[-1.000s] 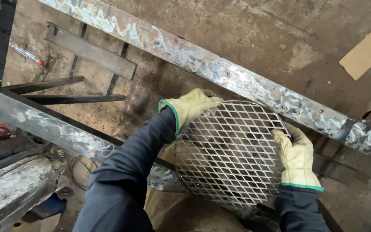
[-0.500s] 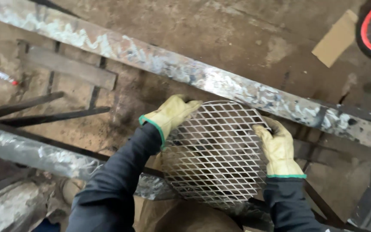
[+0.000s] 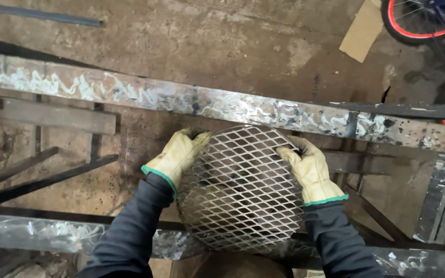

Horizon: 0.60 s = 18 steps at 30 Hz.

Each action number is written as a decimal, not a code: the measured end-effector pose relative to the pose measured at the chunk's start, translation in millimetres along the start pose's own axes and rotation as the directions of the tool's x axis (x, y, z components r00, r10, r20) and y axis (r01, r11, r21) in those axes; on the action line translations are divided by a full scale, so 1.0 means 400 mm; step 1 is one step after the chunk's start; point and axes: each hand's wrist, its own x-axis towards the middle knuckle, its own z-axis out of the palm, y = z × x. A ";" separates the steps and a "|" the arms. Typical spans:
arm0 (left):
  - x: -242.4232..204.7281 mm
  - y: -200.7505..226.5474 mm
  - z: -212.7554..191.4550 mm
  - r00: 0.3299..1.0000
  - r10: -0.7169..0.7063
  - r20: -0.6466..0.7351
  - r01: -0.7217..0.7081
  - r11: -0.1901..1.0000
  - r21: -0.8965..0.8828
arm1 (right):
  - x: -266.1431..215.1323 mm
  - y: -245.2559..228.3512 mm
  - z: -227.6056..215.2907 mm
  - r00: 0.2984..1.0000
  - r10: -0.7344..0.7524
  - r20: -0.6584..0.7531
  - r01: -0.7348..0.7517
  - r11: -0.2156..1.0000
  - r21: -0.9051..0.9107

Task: Fitting and hammering a circular wire mesh into a metal frame on a workbench.

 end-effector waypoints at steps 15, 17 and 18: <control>-0.012 0.006 -0.001 0.997 -0.003 -0.081 0.006 0.999 0.041 | 0.018 0.056 0.003 1.000 -0.026 0.016 0.024 0.992 0.121; -0.020 0.030 0.001 0.993 -0.089 -0.079 0.088 0.996 -0.013 | 0.021 0.072 0.002 0.998 -0.056 0.017 0.053 0.988 0.147; -0.019 0.026 0.003 0.993 -0.088 -0.078 0.088 0.996 -0.012 | 0.019 0.064 0.002 0.998 -0.055 0.015 0.052 0.988 0.148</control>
